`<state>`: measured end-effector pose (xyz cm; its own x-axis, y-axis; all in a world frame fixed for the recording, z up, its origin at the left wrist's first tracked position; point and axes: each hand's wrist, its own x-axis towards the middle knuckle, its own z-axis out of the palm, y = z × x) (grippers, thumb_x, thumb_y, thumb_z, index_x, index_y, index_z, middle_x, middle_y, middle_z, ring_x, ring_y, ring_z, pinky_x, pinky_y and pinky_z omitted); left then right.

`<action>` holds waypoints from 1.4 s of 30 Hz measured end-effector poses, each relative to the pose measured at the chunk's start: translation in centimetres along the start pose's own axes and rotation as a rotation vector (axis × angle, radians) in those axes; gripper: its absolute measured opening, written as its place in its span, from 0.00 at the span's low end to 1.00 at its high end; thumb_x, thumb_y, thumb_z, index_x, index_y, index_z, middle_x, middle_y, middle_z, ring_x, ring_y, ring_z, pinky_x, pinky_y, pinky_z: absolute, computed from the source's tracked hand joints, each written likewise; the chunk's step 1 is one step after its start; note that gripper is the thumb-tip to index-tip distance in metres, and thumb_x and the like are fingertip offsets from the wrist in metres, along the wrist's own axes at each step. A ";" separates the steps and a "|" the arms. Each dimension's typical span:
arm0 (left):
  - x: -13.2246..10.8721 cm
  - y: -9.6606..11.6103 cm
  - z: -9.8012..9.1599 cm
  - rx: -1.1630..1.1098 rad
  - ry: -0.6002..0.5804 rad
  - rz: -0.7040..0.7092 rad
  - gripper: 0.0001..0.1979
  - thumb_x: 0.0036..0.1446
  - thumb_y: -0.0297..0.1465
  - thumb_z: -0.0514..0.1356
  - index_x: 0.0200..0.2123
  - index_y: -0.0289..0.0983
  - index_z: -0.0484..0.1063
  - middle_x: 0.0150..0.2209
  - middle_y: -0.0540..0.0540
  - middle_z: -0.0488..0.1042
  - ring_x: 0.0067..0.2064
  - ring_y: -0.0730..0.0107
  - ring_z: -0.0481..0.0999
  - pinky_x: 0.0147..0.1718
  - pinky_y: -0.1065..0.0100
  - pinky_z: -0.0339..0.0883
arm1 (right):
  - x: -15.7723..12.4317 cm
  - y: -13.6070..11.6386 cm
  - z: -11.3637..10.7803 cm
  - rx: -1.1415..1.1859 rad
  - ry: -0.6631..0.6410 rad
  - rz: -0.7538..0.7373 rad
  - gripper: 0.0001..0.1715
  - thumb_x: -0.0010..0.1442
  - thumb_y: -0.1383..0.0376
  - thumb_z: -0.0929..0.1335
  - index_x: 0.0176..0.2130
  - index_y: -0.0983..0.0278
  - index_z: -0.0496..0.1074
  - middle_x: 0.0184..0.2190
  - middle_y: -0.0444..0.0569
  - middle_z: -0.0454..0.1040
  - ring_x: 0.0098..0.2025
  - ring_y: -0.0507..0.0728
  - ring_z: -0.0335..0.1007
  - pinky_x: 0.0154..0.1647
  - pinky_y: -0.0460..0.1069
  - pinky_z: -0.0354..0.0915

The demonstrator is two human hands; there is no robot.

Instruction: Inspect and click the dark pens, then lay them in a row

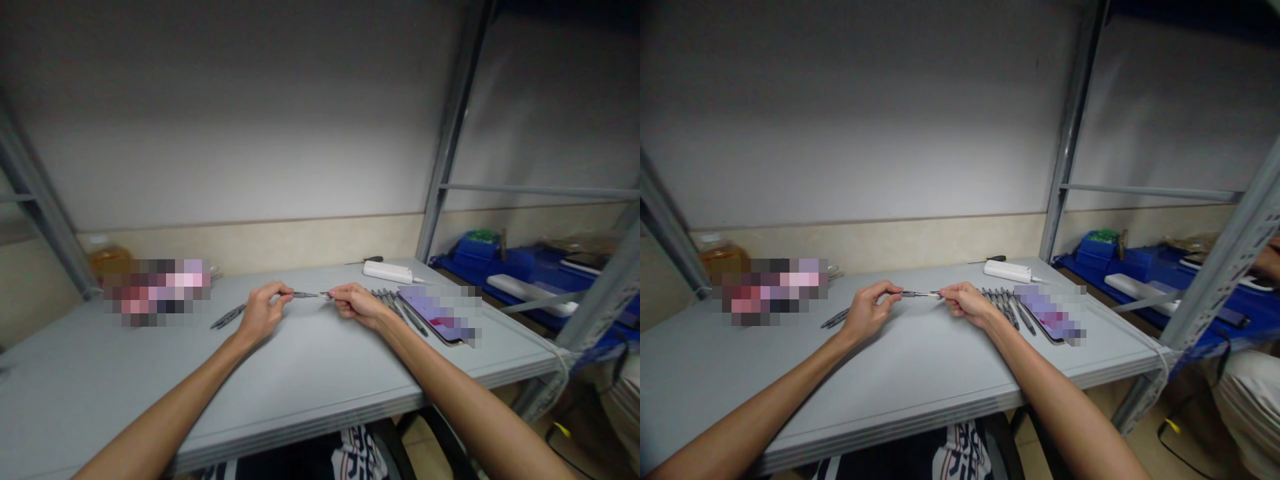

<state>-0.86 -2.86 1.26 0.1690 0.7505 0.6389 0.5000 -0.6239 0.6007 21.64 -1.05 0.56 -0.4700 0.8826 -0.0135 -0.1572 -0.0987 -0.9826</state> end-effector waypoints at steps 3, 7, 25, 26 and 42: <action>-0.1 0.2 0.0 0.031 -0.003 0.041 0.06 0.50 0.31 0.56 0.26 0.37 0.73 0.30 0.45 0.76 0.33 0.64 0.72 0.36 0.66 0.63 | 0.0 0.0 -0.2 0.060 -0.005 0.063 0.14 0.44 0.63 0.71 0.23 0.67 0.62 0.13 0.32 0.45 0.16 0.43 0.33 0.15 0.42 0.32; -0.2 0.3 0.0 0.032 -0.026 0.028 0.07 0.51 0.32 0.56 0.26 0.37 0.72 0.30 0.44 0.75 0.34 0.63 0.72 0.37 0.65 0.64 | 0.2 0.1 -0.3 0.130 -0.025 0.179 0.08 0.49 0.66 0.68 0.25 0.69 0.66 0.12 0.32 0.44 0.15 0.43 0.31 0.13 0.41 0.33; -0.8 -0.2 2.2 -0.255 -0.410 -0.150 0.13 0.53 0.38 0.56 0.32 0.34 0.72 0.28 0.45 0.75 0.31 0.68 0.72 0.31 0.70 0.63 | 1.0 -2.3 2.5 0.209 0.295 -0.409 0.17 0.44 0.56 0.71 0.32 0.63 0.67 0.27 0.43 0.67 0.29 0.50 0.63 0.30 0.45 0.61; -0.8 -0.2 2.2 -0.234 -0.404 -0.133 0.13 0.53 0.38 0.55 0.32 0.34 0.72 0.27 0.45 0.74 0.30 0.69 0.72 0.31 0.71 0.63 | 0.9 -2.9 2.5 0.257 0.299 -0.434 0.16 0.45 0.56 0.70 0.33 0.62 0.66 0.24 0.41 0.66 0.27 0.49 0.63 0.29 0.45 0.61; -0.4 -0.8 1.2 0.170 -0.394 0.014 0.11 0.54 0.31 0.51 0.27 0.34 0.70 0.23 0.50 0.71 0.26 0.74 0.67 0.28 0.73 0.58 | 0.4 -7.6 1.1 0.543 0.140 -0.165 0.20 0.55 0.56 0.54 0.16 0.61 0.49 0.09 0.34 0.39 0.12 0.46 0.28 0.10 0.42 0.34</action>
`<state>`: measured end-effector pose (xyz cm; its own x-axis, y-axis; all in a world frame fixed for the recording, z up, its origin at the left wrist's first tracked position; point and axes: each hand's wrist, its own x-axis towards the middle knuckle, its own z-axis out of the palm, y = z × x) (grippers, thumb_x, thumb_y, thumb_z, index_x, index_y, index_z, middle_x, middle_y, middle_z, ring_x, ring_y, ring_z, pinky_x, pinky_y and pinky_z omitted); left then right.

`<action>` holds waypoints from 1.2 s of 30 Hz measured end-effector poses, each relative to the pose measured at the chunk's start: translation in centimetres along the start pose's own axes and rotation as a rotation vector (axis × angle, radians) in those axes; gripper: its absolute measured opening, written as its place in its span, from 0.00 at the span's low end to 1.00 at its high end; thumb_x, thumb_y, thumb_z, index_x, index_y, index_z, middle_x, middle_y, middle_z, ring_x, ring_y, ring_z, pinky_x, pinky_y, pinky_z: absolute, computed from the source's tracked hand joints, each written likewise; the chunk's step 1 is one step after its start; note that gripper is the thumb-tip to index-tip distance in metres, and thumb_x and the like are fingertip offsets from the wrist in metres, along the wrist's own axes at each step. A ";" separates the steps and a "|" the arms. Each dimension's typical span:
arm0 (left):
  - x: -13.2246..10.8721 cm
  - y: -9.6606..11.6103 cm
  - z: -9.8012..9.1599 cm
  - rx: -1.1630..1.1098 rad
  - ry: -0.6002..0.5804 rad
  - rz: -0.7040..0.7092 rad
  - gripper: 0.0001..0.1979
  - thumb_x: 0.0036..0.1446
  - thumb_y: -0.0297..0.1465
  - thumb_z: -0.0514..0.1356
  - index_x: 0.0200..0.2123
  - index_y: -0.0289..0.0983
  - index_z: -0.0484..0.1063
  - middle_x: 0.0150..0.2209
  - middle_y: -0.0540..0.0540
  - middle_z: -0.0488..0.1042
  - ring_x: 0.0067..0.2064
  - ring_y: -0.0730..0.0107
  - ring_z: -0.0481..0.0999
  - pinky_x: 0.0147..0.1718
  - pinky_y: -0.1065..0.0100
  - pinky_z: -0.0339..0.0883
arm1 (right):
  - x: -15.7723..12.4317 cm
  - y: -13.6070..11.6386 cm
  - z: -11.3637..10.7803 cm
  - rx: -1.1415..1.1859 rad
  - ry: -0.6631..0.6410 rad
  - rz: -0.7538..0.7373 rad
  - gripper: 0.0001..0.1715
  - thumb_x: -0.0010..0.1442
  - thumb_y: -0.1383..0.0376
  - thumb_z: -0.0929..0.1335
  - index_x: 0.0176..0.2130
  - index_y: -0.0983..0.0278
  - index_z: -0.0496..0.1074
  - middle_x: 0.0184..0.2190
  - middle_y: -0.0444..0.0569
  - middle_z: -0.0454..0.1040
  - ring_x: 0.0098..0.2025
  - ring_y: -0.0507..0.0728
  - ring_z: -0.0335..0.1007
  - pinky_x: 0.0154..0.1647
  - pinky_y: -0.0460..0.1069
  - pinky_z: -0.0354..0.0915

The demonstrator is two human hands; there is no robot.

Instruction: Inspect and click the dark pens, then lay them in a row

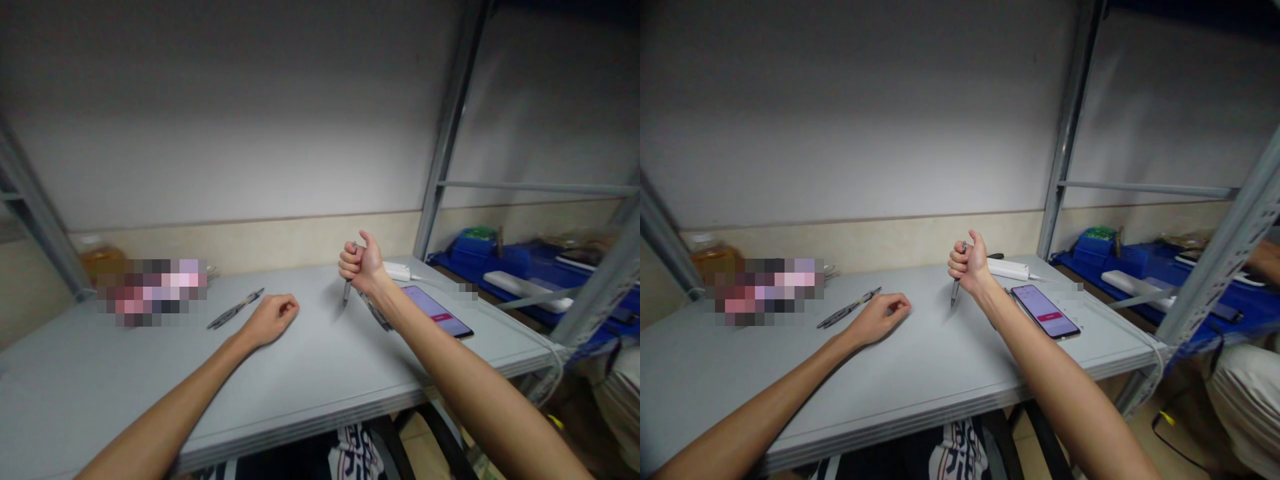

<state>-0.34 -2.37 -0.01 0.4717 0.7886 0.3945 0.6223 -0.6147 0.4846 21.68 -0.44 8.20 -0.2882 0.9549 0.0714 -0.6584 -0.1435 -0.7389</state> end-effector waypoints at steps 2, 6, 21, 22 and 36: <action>0.0 0.0 0.0 0.011 -0.010 0.001 0.11 0.54 0.31 0.51 0.27 0.34 0.70 0.23 0.50 0.71 0.25 0.75 0.66 0.27 0.73 0.58 | 0.1 0.2 0.2 -0.017 0.007 0.024 0.19 0.55 0.58 0.54 0.16 0.61 0.49 0.09 0.34 0.39 0.12 0.46 0.28 0.10 0.41 0.34; 0.0 -0.2 0.0 0.015 -0.029 0.001 0.11 0.54 0.31 0.50 0.27 0.34 0.70 0.21 0.51 0.69 0.24 0.75 0.65 0.26 0.74 0.57 | 0.3 0.6 0.4 -0.053 0.012 0.043 0.19 0.55 0.60 0.54 0.16 0.61 0.48 0.09 0.34 0.38 0.12 0.46 0.27 0.09 0.41 0.33; -0.1 -0.5 -0.1 0.048 -0.042 0.023 0.11 0.54 0.31 0.50 0.26 0.34 0.69 0.20 0.52 0.66 0.23 0.76 0.62 0.25 0.74 0.55 | 0.2 0.9 0.7 -0.086 0.024 0.039 0.18 0.55 0.61 0.54 0.16 0.62 0.48 0.08 0.34 0.39 0.12 0.46 0.26 0.10 0.41 0.32; -0.1 -0.5 -0.1 0.054 -0.045 0.023 0.11 0.54 0.31 0.50 0.26 0.34 0.69 0.20 0.52 0.66 0.23 0.76 0.63 0.25 0.74 0.55 | 0.3 0.9 0.6 -0.091 0.026 0.038 0.18 0.55 0.62 0.54 0.17 0.62 0.48 0.08 0.34 0.39 0.12 0.46 0.26 0.10 0.41 0.32; 0.1 -1.6 -0.7 0.461 0.085 -0.087 0.10 0.54 0.29 0.51 0.37 0.37 0.70 0.38 0.43 0.72 0.44 0.60 0.67 0.43 0.61 0.60 | 0.7 2.9 -1.1 -0.672 0.220 -0.008 0.10 0.55 0.67 0.58 0.34 0.66 0.67 0.17 0.41 0.61 0.16 0.47 0.56 0.17 0.42 0.53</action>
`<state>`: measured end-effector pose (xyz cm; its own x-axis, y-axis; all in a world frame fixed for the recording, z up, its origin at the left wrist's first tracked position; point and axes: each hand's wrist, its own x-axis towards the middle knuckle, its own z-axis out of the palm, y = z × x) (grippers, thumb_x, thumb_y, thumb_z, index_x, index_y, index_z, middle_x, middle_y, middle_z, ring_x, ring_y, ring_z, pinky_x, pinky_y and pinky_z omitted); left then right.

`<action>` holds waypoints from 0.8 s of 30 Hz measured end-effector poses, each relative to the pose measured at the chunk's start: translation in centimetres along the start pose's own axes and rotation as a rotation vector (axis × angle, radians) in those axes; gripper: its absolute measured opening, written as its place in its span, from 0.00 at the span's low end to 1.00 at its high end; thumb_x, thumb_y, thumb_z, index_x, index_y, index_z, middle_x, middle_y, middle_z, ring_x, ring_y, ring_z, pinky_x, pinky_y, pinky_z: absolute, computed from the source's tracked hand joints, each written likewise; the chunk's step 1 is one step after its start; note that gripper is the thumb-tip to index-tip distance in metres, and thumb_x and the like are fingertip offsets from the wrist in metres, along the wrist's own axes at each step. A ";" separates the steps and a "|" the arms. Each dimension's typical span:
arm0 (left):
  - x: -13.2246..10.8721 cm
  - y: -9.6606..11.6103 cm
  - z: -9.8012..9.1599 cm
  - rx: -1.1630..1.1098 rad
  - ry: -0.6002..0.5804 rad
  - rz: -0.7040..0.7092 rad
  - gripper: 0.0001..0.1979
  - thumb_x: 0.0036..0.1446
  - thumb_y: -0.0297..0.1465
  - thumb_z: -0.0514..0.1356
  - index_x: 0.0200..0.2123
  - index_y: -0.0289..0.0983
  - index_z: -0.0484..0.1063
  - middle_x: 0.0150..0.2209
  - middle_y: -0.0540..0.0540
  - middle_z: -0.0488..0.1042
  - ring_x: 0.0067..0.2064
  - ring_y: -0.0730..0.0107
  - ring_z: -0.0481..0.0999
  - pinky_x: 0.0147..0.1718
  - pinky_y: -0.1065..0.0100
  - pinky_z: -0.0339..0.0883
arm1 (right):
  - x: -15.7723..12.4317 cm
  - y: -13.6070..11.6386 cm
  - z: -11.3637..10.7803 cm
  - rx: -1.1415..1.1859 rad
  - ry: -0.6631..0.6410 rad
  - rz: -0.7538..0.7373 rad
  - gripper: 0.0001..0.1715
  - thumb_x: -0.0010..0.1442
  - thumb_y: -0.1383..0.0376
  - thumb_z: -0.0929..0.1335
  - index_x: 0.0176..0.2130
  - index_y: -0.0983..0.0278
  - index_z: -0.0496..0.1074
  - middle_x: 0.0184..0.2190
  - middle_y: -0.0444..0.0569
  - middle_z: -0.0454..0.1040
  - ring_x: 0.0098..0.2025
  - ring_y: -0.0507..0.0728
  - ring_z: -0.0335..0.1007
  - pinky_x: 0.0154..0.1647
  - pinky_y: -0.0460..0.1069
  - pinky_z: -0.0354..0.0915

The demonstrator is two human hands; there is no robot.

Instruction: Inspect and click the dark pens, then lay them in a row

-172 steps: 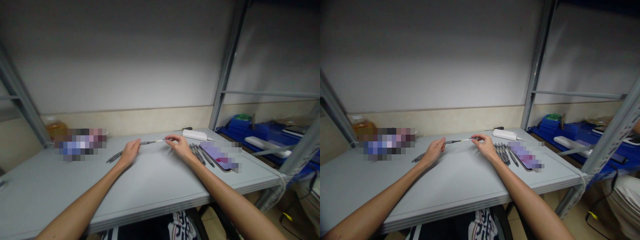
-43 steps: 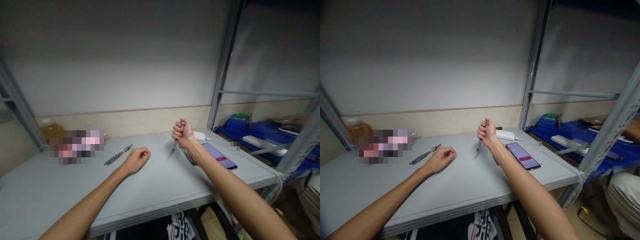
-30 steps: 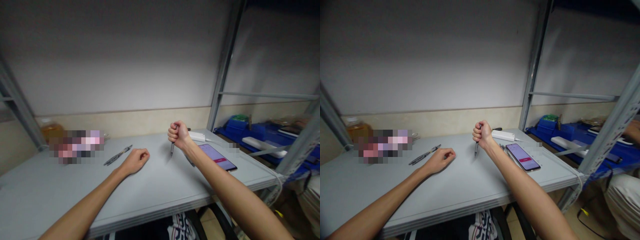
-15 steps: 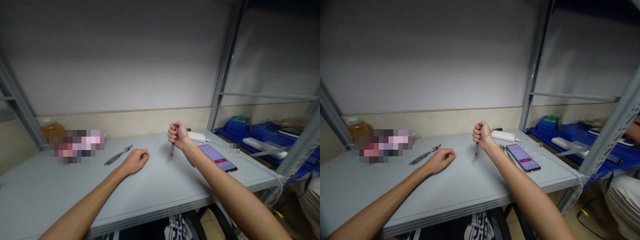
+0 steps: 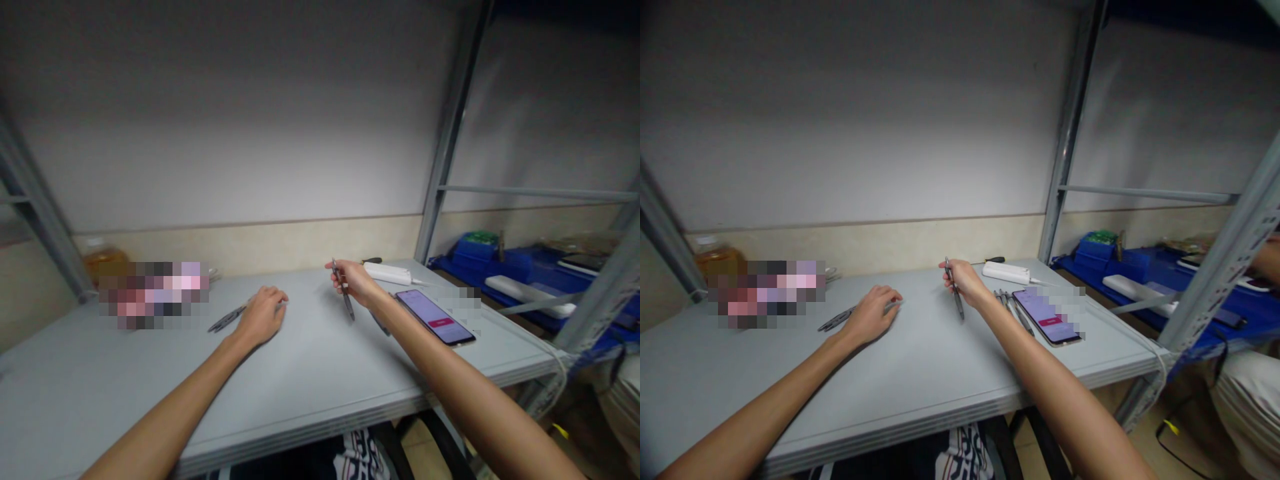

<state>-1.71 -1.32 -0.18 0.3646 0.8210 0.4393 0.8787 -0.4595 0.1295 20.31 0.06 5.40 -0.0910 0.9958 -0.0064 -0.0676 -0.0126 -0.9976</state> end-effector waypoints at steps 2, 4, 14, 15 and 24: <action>0.0 -0.5 -0.1 0.107 -0.008 -0.103 0.12 0.54 0.29 0.51 0.39 0.37 0.70 0.42 0.42 0.71 0.48 0.57 0.65 0.43 0.58 0.60 | 0.4 0.9 -0.2 -0.323 0.011 -0.062 0.10 0.54 0.68 0.60 0.34 0.67 0.69 0.19 0.43 0.64 0.19 0.48 0.60 0.21 0.44 0.57; 0.0 -1.0 -0.3 0.192 -0.021 -0.194 0.14 0.55 0.29 0.50 0.42 0.37 0.70 0.45 0.40 0.69 0.49 0.55 0.63 0.43 0.56 0.60 | 0.8 1.7 -0.5 -0.706 0.028 -0.141 0.10 0.53 0.68 0.62 0.34 0.67 0.71 0.21 0.46 0.68 0.24 0.51 0.64 0.26 0.45 0.59; -0.1 -2.0 -1.1 0.336 -0.150 -0.395 0.17 0.54 0.26 0.45 0.43 0.32 0.68 0.46 0.33 0.67 0.49 0.50 0.62 0.39 0.53 0.62 | -0.3 2.5 -2.4 -1.534 0.149 -0.066 0.15 0.52 0.64 0.65 0.39 0.66 0.74 0.38 0.60 0.74 0.45 0.63 0.66 0.40 0.52 0.61; -0.1 -2.1 -1.0 0.336 -0.159 -0.400 0.17 0.54 0.26 0.45 0.43 0.32 0.68 0.45 0.34 0.67 0.49 0.50 0.63 0.38 0.53 0.62 | -0.3 2.5 -2.7 -1.547 0.157 -0.070 0.15 0.52 0.64 0.66 0.39 0.67 0.74 0.39 0.61 0.73 0.47 0.64 0.65 0.41 0.54 0.60; 0.0 -2.7 -0.8 0.312 -0.188 -0.401 0.17 0.53 0.25 0.46 0.44 0.35 0.69 0.45 0.35 0.67 0.48 0.51 0.64 0.36 0.56 0.65 | 0.4 2.7 -5.2 -1.551 0.185 -0.035 0.18 0.48 0.60 0.69 0.40 0.63 0.74 0.46 0.58 0.71 0.51 0.67 0.58 0.44 0.59 0.58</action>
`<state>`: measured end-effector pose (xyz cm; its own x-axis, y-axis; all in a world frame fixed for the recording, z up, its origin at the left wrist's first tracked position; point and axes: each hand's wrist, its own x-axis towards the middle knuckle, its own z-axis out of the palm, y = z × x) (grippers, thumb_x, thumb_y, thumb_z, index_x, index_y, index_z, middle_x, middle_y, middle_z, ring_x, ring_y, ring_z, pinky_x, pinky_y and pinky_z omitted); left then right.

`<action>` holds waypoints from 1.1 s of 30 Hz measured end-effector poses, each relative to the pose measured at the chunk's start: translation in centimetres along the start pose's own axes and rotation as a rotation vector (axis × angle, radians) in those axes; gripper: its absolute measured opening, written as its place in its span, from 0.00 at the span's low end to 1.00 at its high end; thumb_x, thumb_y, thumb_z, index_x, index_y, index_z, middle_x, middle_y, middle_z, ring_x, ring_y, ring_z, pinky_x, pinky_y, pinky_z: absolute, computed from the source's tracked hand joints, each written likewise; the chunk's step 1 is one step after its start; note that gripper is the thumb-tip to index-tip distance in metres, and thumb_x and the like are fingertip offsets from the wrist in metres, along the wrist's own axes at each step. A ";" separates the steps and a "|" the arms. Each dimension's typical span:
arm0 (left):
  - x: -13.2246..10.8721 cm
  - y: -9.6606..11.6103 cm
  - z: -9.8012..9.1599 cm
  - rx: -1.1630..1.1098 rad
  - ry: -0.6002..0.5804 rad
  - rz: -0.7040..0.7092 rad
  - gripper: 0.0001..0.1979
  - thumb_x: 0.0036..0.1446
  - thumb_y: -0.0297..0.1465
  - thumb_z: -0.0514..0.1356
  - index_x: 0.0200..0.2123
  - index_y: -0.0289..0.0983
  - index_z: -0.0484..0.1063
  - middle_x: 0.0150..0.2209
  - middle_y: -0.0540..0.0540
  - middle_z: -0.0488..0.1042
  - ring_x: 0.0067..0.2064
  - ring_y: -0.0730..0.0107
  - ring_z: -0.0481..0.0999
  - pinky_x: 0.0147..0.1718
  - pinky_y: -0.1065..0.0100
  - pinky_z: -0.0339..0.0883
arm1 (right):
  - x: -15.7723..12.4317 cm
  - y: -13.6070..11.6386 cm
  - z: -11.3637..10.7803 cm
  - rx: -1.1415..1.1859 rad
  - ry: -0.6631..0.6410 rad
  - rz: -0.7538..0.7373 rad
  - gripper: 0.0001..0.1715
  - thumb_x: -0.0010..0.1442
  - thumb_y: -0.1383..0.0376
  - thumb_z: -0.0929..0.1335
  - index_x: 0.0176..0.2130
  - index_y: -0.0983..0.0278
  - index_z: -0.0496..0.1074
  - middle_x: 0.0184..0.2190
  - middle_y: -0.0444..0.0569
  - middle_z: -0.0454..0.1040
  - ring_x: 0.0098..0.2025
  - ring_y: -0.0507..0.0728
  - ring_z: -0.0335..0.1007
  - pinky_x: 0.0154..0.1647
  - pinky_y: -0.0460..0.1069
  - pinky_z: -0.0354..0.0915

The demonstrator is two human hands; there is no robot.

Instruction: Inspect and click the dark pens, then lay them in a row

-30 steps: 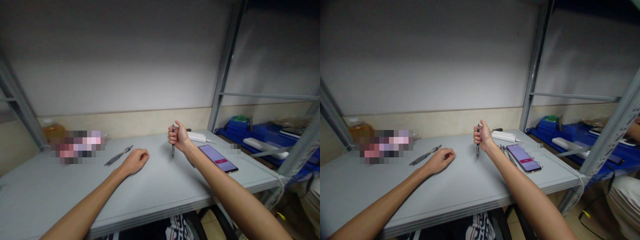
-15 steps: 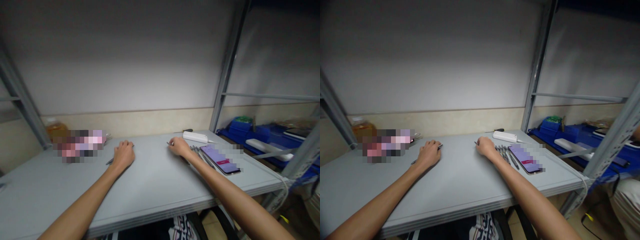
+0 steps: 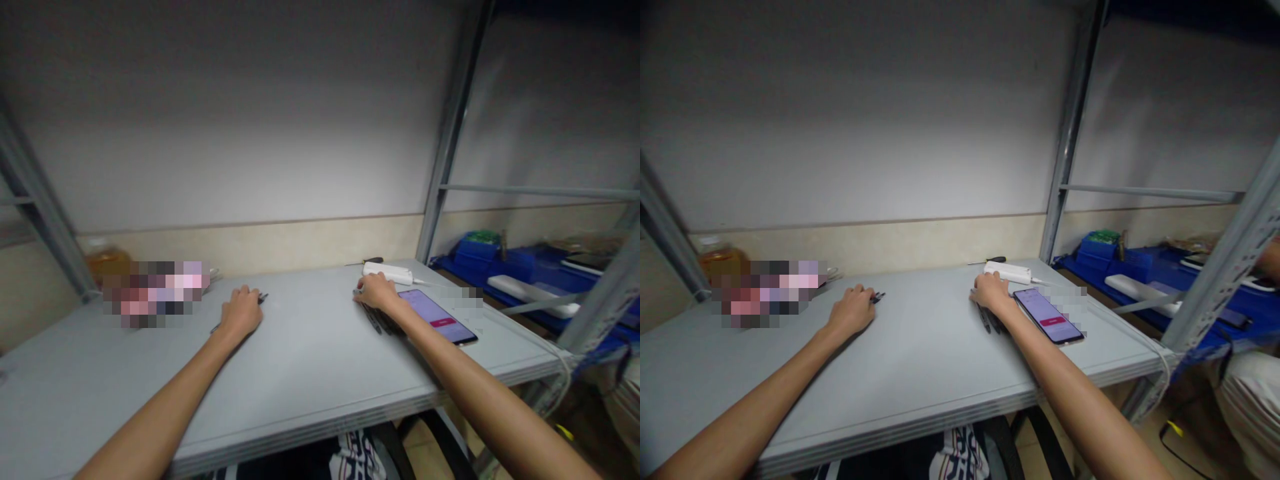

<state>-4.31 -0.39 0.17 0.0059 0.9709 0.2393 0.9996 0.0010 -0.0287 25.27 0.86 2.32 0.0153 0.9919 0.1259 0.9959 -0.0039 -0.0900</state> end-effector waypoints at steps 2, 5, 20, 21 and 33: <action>0.0 -0.1 0.0 -0.002 -0.006 -0.001 0.17 0.53 0.25 0.46 0.43 0.35 0.69 0.44 0.35 0.67 0.47 0.51 0.65 0.35 0.56 0.66 | -0.2 0.1 -0.5 0.019 -0.048 0.004 0.17 0.47 0.60 0.70 0.39 0.62 0.75 0.44 0.57 0.72 0.50 0.66 0.60 0.44 0.58 0.58; 0.0 -0.2 -0.1 -0.007 -0.010 0.003 0.17 0.54 0.25 0.45 0.42 0.35 0.68 0.43 0.35 0.67 0.46 0.50 0.65 0.34 0.56 0.66 | -0.4 0.1 -1.1 0.037 -0.074 -0.004 0.15 0.47 0.61 0.70 0.37 0.61 0.76 0.43 0.55 0.73 0.48 0.64 0.63 0.42 0.55 0.59; 0.1 -0.2 -0.3 0.011 -0.008 0.011 0.16 0.55 0.32 0.47 0.35 0.30 0.72 0.43 0.32 0.69 0.47 0.48 0.64 0.39 0.52 0.61 | -1.4 -2.3 -0.2 0.069 0.062 -0.146 0.19 0.52 0.57 0.66 0.42 0.63 0.73 0.44 0.57 0.71 0.50 0.65 0.61 0.45 0.56 0.58; 0.1 0.0 -0.2 -0.004 -0.005 0.024 0.16 0.55 0.33 0.48 0.34 0.31 0.72 0.43 0.32 0.69 0.48 0.47 0.63 0.40 0.51 0.60 | -1.7 -2.9 0.0 0.079 0.073 -0.198 0.18 0.53 0.57 0.65 0.42 0.63 0.73 0.44 0.57 0.70 0.49 0.65 0.61 0.45 0.56 0.57; -2.3 4.7 0.3 -0.464 0.036 0.473 0.16 0.60 0.34 0.44 0.31 0.37 0.70 0.38 0.43 0.70 0.42 0.63 0.66 0.41 0.61 0.58 | -4.6 -8.7 2.1 0.033 0.145 -0.670 0.17 0.61 0.59 0.60 0.42 0.66 0.70 0.40 0.57 0.72 0.47 0.61 0.61 0.43 0.52 0.59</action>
<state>0.37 -2.55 -0.83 0.4400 0.8329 0.3357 0.7974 -0.5343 0.2805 16.32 -3.39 0.49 -0.5895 0.7517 0.2958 0.7912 0.6111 0.0236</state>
